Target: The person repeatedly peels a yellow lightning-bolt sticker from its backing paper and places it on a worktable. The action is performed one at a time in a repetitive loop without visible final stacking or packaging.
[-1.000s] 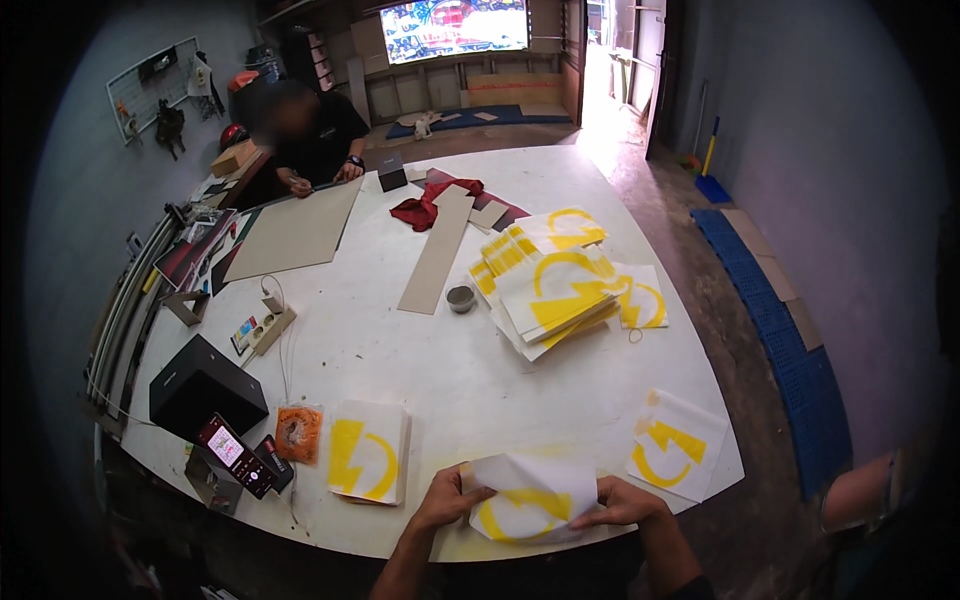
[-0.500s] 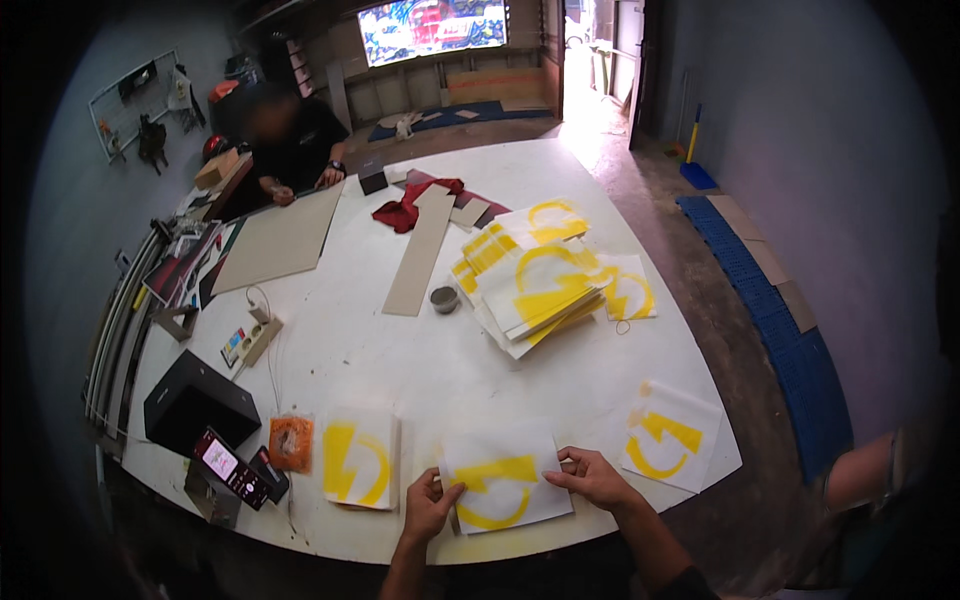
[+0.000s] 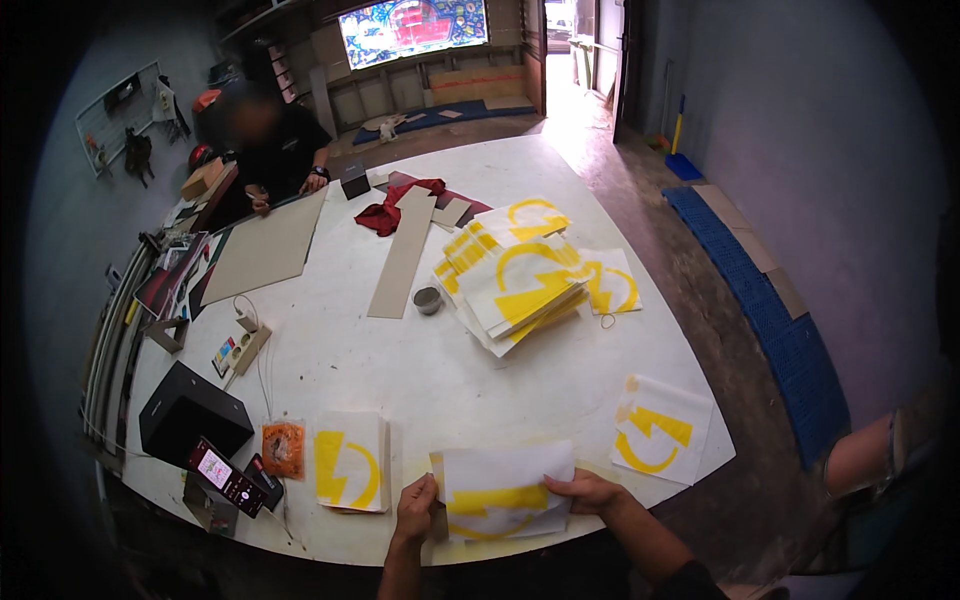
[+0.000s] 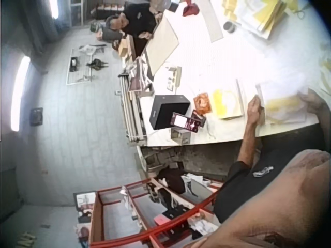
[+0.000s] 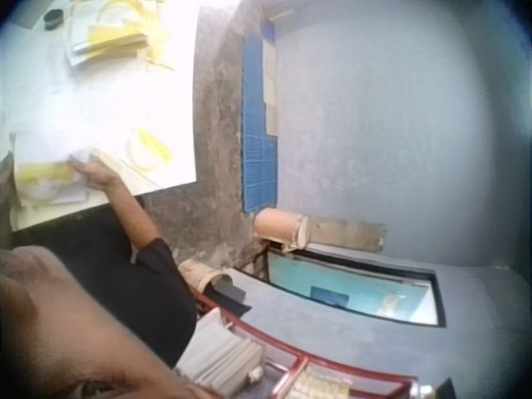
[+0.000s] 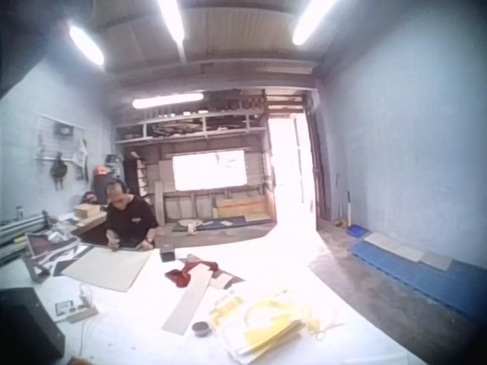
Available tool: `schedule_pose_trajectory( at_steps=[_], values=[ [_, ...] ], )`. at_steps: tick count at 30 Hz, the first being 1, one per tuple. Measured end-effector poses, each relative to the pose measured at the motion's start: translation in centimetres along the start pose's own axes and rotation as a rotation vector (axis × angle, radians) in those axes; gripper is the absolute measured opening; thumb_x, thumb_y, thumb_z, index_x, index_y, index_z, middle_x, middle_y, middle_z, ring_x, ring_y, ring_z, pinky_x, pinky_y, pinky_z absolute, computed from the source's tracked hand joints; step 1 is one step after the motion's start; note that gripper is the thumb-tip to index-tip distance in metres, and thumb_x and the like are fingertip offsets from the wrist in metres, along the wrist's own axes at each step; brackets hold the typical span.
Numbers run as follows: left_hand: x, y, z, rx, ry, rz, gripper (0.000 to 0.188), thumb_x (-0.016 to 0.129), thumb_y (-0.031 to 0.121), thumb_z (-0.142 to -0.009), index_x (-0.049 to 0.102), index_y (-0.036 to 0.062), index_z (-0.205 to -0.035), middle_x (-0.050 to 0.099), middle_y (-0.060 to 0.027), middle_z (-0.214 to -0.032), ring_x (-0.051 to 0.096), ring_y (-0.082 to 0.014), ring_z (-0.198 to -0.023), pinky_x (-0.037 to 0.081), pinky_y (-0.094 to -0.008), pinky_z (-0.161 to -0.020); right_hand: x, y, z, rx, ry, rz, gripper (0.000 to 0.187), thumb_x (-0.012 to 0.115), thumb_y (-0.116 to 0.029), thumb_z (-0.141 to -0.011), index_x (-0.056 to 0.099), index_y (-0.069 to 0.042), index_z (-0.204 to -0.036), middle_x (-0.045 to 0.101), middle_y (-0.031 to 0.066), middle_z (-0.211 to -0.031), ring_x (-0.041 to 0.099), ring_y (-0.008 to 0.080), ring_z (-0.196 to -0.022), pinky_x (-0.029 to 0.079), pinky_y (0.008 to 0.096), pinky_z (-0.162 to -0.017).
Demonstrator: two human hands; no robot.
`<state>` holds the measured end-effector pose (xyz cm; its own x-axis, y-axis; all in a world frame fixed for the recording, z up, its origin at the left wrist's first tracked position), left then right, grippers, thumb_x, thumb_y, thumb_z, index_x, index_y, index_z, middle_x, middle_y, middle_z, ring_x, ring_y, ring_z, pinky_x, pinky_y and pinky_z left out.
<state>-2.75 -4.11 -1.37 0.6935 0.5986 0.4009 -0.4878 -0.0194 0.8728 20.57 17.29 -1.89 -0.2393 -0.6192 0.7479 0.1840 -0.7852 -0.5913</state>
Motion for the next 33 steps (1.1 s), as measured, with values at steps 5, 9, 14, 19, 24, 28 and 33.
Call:
schedule_pose_trajectory(
  at_steps=[5, 9, 14, 19, 24, 28, 33],
  values=[
    [-1.2, -0.3, -0.1, 0.148, 0.041, -0.177, 0.013, 0.063, 0.007, -0.108, 0.070, -0.0030, -0.110, 0.078, -0.0079, -0.100, 0.072, -0.0107, -0.086, 0.057, -0.0257, -0.078, 1.2, -0.4, -1.5, -0.013, 0.141, 0.002, 0.064, 0.066, -0.034, -0.109, 0.041, -0.002, -0.160, 0.055, 0.0120, -0.155, 0.055, 0.0261, -0.140, 0.047, 0.0430, -0.117],
    [-1.5, -0.6, -0.4, 0.113, 0.074, -0.200, 0.010, 0.068, 0.003, -0.104, 0.069, -0.0029, -0.113, 0.076, -0.0065, -0.098, 0.071, -0.0101, -0.085, 0.057, -0.0258, -0.078, 0.6, 0.2, -0.8, -0.045, 0.064, -0.012, 0.064, 0.066, -0.035, -0.109, 0.042, -0.002, -0.159, 0.056, 0.0118, -0.154, 0.056, 0.0263, -0.140, 0.047, 0.0426, -0.116],
    [-0.3, -0.3, 0.1, 0.350, 0.328, -0.368, 0.021, 0.072, 0.006, -0.103, 0.066, -0.0042, -0.121, 0.076, -0.0072, -0.098, 0.068, -0.0100, -0.085, 0.055, -0.0256, -0.079, 0.9, -1.0, -1.0, -0.070, 0.092, 0.043, 0.066, 0.068, -0.037, -0.108, 0.043, -0.001, -0.158, 0.057, 0.0126, -0.152, 0.057, 0.0253, -0.137, 0.048, 0.0421, -0.115],
    [0.8, 0.3, 1.5, 0.211, 0.192, -0.240, 0.032, 0.075, 0.006, -0.100, 0.063, -0.0045, -0.128, 0.076, -0.0083, -0.101, 0.068, -0.0102, -0.087, 0.052, -0.0237, -0.079, 1.3, -0.7, -2.3, -0.050, 0.195, 0.068, 0.066, 0.069, -0.039, -0.107, 0.047, 0.001, -0.155, 0.060, 0.0128, -0.149, 0.059, 0.0240, -0.135, 0.050, 0.0404, -0.112],
    [2.8, 1.1, 1.3, 0.098, 0.113, -0.245, 0.031, 0.078, 0.009, -0.099, 0.069, -0.0068, -0.123, 0.079, -0.0106, -0.105, 0.071, -0.0122, -0.090, 0.056, -0.0265, -0.083, 2.3, -1.1, -3.2, -0.012, 0.193, 0.167, 0.063, 0.070, -0.041, -0.106, 0.054, 0.003, -0.149, 0.064, 0.0132, -0.143, 0.062, 0.0219, -0.129, 0.052, 0.0386, -0.107],
    [2.6, 1.1, 1.4, -0.021, 0.026, -0.216, 0.028, 0.078, 0.011, -0.099, 0.074, -0.0080, -0.120, 0.079, -0.0114, -0.108, 0.072, -0.0133, -0.091, 0.057, -0.0281, -0.085, 2.1, -1.1, -3.3, -0.015, 0.286, 0.192, 0.061, 0.073, -0.041, -0.104, 0.060, 0.006, -0.141, 0.070, 0.0141, -0.133, 0.067, 0.0203, -0.119, 0.055, 0.0363, -0.101],
    [0.6, -0.3, 0.7, -0.114, 0.011, -0.183, 0.029, 0.076, 0.014, -0.101, 0.075, -0.0083, -0.120, 0.079, -0.0114, -0.108, 0.073, -0.0136, -0.093, 0.058, -0.0295, -0.085, 1.8, -1.7, -3.6, 0.070, 0.415, 0.333, 0.048, 0.074, -0.036, -0.104, 0.074, 0.009, -0.118, 0.078, 0.0139, -0.110, 0.074, 0.0190, -0.097, 0.059, 0.0327, -0.088]
  ],
)
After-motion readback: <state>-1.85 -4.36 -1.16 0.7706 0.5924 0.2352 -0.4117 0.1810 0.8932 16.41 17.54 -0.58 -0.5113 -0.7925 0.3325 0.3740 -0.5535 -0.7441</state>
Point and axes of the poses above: each hand's wrist, its own z-axis away from the middle knuckle, its own x-axis out of the palm, y = z × x, the point moved 2 cm from there along -z, towards the middle knuckle
